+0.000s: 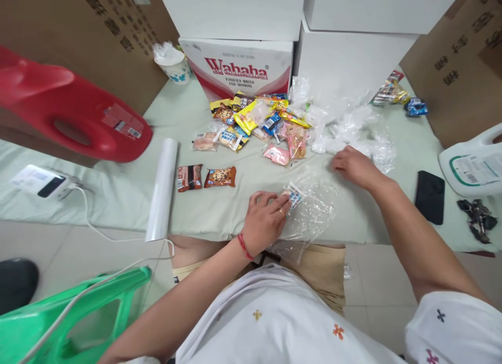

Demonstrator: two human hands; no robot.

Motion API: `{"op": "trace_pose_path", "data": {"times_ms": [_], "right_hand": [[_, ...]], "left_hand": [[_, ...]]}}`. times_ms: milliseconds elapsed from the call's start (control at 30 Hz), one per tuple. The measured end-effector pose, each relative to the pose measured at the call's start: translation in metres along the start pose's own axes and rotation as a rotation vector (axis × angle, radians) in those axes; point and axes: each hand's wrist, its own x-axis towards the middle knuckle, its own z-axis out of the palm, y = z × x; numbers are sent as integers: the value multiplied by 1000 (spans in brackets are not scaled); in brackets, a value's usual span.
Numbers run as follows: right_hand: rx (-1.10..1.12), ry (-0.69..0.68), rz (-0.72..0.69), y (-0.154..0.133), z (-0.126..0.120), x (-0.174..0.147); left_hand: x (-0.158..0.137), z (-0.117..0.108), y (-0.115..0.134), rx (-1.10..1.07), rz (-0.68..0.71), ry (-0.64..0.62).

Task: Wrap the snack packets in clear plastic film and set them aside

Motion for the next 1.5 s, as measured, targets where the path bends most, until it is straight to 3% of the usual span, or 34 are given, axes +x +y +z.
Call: {"op": "trace_pose_path", "data": {"times_ms": [67, 200, 300, 400, 500, 633, 767, 900, 967, 1033, 1133, 1200, 1300, 1433, 1500], "right_hand": [[73, 44, 33, -8, -5, -34], [288, -14, -87, -69, 11, -88], [322, 34, -76, -102, 41, -107], [359, 174, -26, -107, 54, -109], [422, 272, 0, -104, 41, -93], [545, 247, -38, -104, 24, -44], [477, 173, -48, -103, 41, 12], [344, -2, -18, -103, 62, 34], [275, -61, 57, -106, 63, 34], [197, -127, 129, -114, 58, 31], [62, -223, 195, -131, 46, 31], [-13, -260, 214, -142, 39, 33], [-28, -261, 222, -150, 36, 36], [246, -225, 234, -140, 46, 37], [367, -195, 250, -131, 55, 37]], "left_hand": [[2, -1, 3, -5, -9, 6], [3, 0, 5, 3, -17, 4], [3, 4, 5, 15, -12, -14], [6, 3, 4, -3, -1, -38], [11, 0, 3, -55, 0, -83], [18, -3, 3, -120, -29, -130], [26, -5, -3, -204, -47, -200], [21, -18, -30, -432, -80, -239], [9, -30, -38, -543, -158, -175], [-7, -41, -32, -562, -261, -36], [-27, -44, 3, -366, -360, 196], [-32, -34, 25, -165, -379, 275], [-31, -14, 24, -50, -537, 255], [-31, 3, -16, -46, -952, 143], [-36, 8, -30, 19, -1009, 111]]}}
